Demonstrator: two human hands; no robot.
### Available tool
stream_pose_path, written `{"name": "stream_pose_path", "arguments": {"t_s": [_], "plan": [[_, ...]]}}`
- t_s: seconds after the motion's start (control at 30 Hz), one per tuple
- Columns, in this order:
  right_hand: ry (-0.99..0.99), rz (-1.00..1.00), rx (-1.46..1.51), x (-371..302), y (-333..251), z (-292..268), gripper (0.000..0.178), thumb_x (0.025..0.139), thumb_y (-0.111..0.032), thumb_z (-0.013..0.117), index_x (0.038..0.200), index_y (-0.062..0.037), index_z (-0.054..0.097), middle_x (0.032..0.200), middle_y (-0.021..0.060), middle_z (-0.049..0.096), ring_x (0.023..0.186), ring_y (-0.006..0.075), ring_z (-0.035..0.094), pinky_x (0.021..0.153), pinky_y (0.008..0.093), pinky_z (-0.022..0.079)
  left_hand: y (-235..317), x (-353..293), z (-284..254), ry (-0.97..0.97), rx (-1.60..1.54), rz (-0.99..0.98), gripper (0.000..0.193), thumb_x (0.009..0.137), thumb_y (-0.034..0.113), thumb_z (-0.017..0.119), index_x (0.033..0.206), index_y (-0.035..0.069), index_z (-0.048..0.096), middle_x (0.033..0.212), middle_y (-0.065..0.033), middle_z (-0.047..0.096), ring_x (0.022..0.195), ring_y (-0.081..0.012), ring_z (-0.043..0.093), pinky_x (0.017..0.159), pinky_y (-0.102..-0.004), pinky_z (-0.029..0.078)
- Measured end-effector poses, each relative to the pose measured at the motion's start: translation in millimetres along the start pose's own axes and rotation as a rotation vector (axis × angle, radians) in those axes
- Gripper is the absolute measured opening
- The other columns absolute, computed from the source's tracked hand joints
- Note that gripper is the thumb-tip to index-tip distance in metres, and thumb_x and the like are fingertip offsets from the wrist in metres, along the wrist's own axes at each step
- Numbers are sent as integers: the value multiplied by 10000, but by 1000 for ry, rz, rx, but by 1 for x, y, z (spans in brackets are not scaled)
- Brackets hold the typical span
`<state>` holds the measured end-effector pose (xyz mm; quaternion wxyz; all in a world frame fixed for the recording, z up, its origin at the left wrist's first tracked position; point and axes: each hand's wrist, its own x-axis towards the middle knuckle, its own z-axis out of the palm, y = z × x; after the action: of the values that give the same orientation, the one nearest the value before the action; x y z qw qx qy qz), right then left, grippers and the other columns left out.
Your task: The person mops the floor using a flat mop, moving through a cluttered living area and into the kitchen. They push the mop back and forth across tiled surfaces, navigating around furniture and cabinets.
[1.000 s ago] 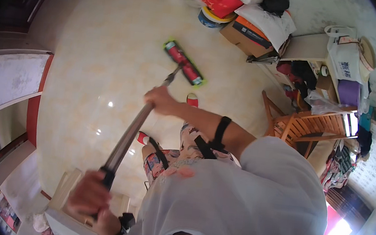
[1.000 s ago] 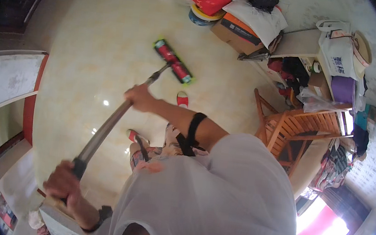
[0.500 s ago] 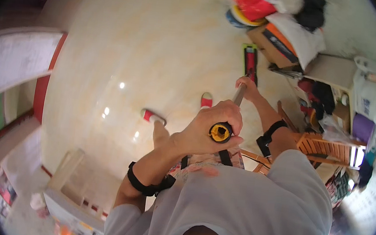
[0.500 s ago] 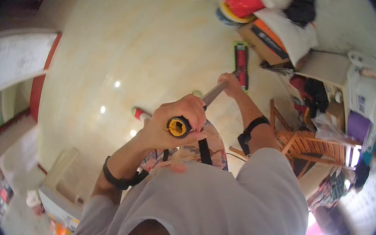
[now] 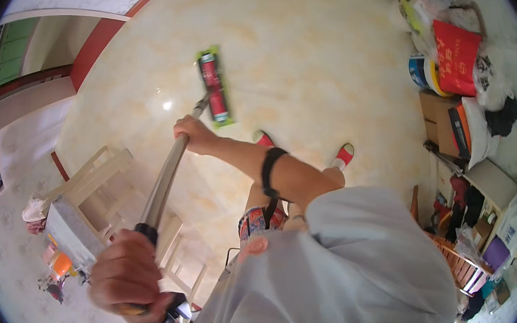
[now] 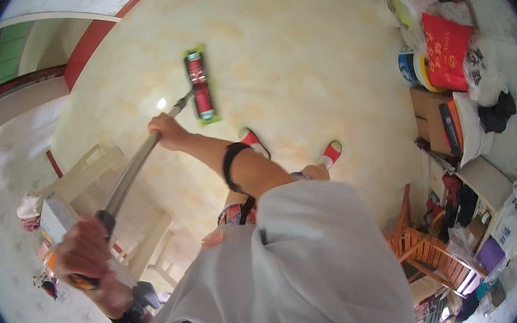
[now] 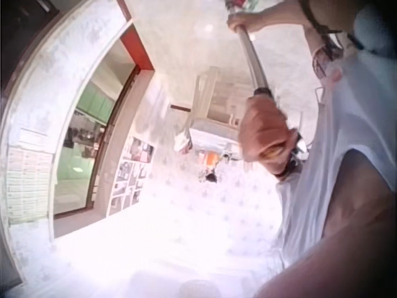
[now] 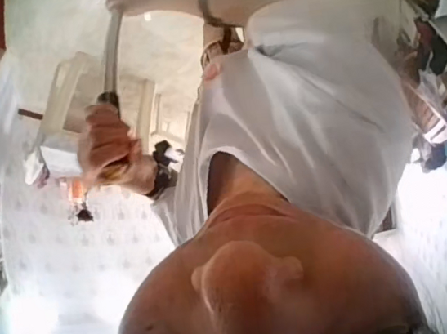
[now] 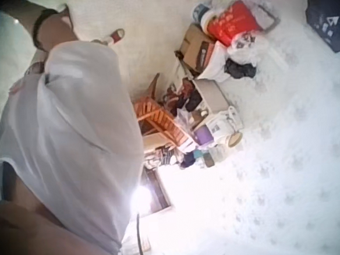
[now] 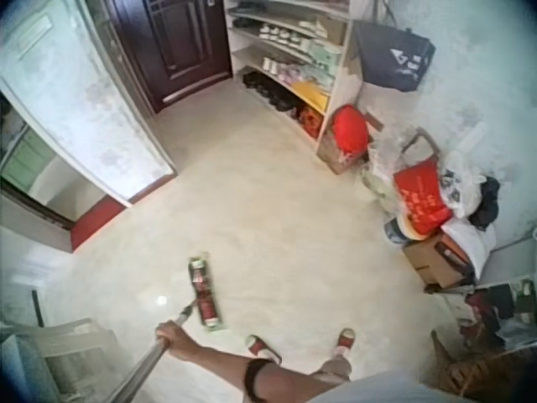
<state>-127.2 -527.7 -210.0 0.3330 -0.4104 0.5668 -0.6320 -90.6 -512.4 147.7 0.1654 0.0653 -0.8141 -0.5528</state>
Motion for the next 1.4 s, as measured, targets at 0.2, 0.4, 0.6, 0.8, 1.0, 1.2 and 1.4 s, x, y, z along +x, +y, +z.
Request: {"name": "stream_pose_path", "arguments": {"t_s": [0.2,0.4,0.6,0.8,1.0,1.2,1.4], "plan": [[-162,-149,-38,47,15,4,76,646,-36,602,707,-75,577,751,103,591,762,327,574,667,431,448,-33,-9,-7,-183,225,8,283,615,135,788,730,80,535,649,-40,543,586,-224,518,665,-387,470],[-202,100,-258,25,-109,-61,154,681,20,568,729,-126,567,821,34,573,925,264,541,639,540,412,60,15,-49,21,-171,335,237,808,197,661,885,94,462,670,-26,523,608,-191,515,644,-414,449],[-57,271,-455,-54,-150,-234,211,598,39,595,720,-126,546,819,34,560,948,288,528,652,563,385,78,61,66,352,-169,294,318,743,304,698,747,136,428,610,30,405,594,-133,412,618,-327,380],[128,258,-555,-161,-121,-435,163,615,21,592,721,-97,554,767,90,575,830,322,557,675,448,426,74,134,230,197,-266,229,331,751,252,745,778,129,439,613,16,513,564,-145,518,623,-373,461],[272,307,-631,-249,-81,-588,74,657,-45,569,718,-74,540,732,127,563,777,336,557,661,422,421,44,207,359,-214,-510,142,280,650,-51,755,798,46,538,719,-102,621,727,-261,623,836,-518,463],[197,429,-568,-274,-58,-622,24,726,-59,565,716,-75,551,737,69,561,781,250,541,727,345,411,16,223,401,-417,-628,168,284,659,-60,746,826,69,556,754,-72,611,758,-260,604,824,-442,447],[-68,284,-417,-134,-31,-495,130,639,12,593,715,-91,571,733,89,584,755,292,549,683,387,406,-18,195,232,-173,-506,102,230,639,-8,744,711,65,538,662,-73,569,625,-249,573,624,-363,446]]}}
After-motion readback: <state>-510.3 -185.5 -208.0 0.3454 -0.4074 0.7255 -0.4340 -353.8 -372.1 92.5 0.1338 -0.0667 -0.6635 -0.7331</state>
